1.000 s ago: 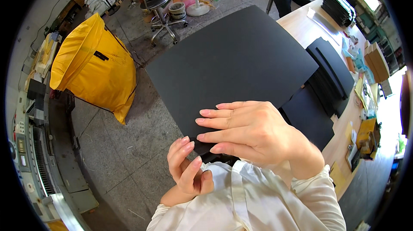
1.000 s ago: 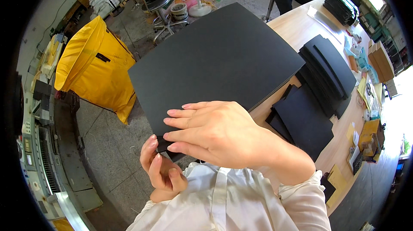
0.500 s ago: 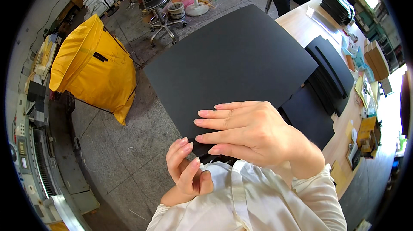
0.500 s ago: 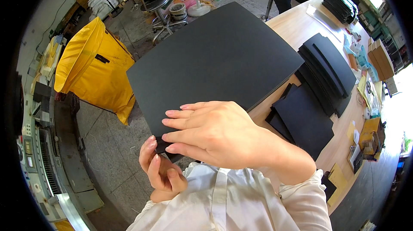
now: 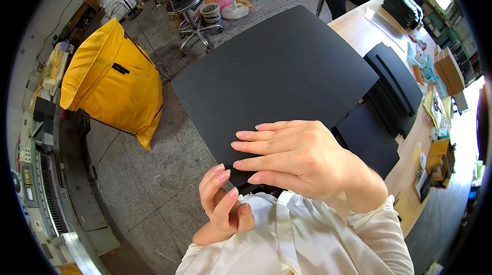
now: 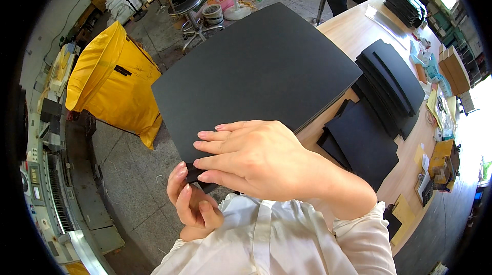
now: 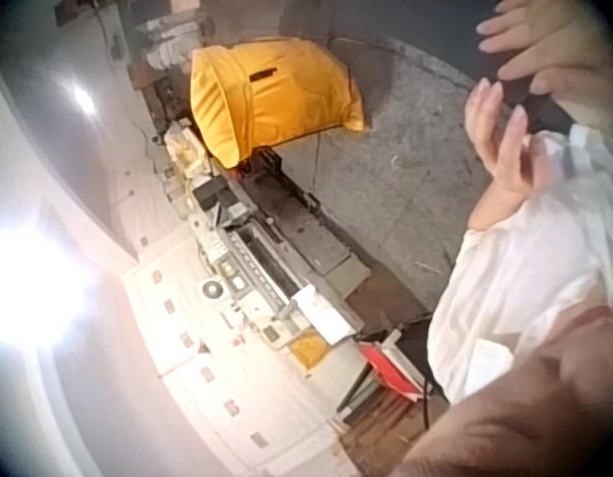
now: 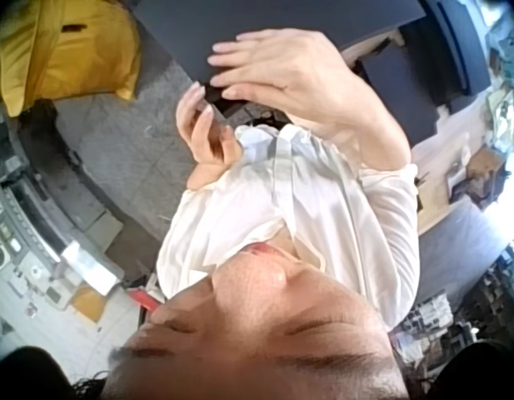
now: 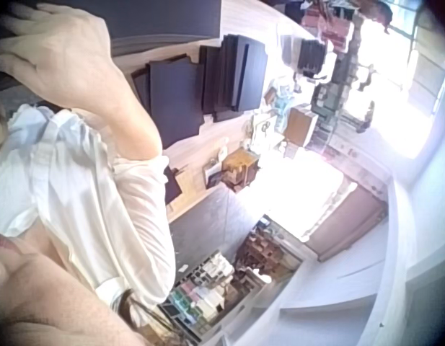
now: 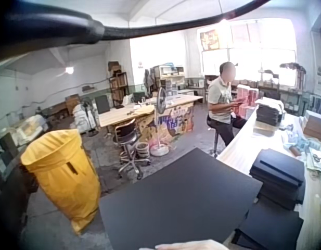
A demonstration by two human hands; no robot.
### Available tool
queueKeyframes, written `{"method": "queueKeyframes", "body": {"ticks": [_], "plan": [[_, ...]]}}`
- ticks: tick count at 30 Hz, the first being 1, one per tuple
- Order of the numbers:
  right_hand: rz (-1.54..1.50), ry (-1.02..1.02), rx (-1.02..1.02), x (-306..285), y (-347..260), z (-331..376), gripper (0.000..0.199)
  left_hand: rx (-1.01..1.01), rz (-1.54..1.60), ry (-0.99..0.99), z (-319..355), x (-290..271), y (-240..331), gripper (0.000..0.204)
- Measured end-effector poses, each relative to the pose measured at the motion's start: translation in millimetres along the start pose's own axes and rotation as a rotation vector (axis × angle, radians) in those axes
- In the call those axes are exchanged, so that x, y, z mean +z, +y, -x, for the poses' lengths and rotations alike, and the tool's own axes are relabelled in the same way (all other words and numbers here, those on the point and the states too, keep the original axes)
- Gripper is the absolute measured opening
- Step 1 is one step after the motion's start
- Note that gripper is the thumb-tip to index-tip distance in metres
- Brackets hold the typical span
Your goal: The person repeatedly picks up a black folder from a pile on a wooden table, lifts it, and places it onto a separate stack. The action is performed one at a time in a repetitive loop throughout the clip.
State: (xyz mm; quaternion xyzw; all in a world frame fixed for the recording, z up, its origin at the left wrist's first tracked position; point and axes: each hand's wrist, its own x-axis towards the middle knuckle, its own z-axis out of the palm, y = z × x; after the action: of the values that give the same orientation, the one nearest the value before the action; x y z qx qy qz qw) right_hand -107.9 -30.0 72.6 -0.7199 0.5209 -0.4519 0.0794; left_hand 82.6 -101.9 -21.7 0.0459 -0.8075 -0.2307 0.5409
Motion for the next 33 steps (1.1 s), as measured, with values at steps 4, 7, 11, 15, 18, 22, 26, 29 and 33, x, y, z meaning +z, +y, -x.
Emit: {"method": "queueKeyframes", "body": {"ticks": [4, 7, 11, 15, 18, 22, 26, 29, 33], "plan": [[-0.001, -0.004, 0.003, 0.5, -1.0, 0.7, 0.021, 0.009, 0.0, -0.006, 0.8, -1.6, 0.0, 0.043], [-0.003, 0.001, -0.005, 2.2, -3.4, 0.0, 0.021, -0.002, -0.015, 0.025, -4.9, -3.2, 3.3, 0.043], [0.041, 0.055, -0.044, 6.1, -2.5, 1.3, 0.022, -0.117, -0.033, 0.031, -25.2, -8.5, 7.0, 0.032], [0.204, 0.142, -0.24, 9.0, 8.1, 9.9, 0.035, -0.033, -0.112, 0.034, -48.5, -7.4, 9.7, 0.015], [0.606, 0.259, -0.335, -4.4, 1.8, 22.3, 0.038, 0.028, -0.222, 0.055, -56.4, -4.6, 15.5, 0.004], [0.757, 0.402, -0.211, -16.8, -1.0, 44.9, 0.038, 0.35, -0.262, 0.071, -61.8, -6.1, 29.3, 0.013], [0.843, 0.569, -0.175, -39.3, -56.4, 106.4, 0.024, 0.84, 0.18, 0.154, -67.9, 26.7, 47.1, 0.01], [1.043, 0.63, -0.006, -38.2, -102.9, 169.2, 0.023, 1.125, 0.441, 0.547, -61.9, 65.8, 52.4, 0.012], [1.226, 0.748, 0.552, -2.2, -153.4, 285.8, 0.029, 0.836, 0.601, 0.119, -17.2, 83.7, 80.1, 0.008]]}}
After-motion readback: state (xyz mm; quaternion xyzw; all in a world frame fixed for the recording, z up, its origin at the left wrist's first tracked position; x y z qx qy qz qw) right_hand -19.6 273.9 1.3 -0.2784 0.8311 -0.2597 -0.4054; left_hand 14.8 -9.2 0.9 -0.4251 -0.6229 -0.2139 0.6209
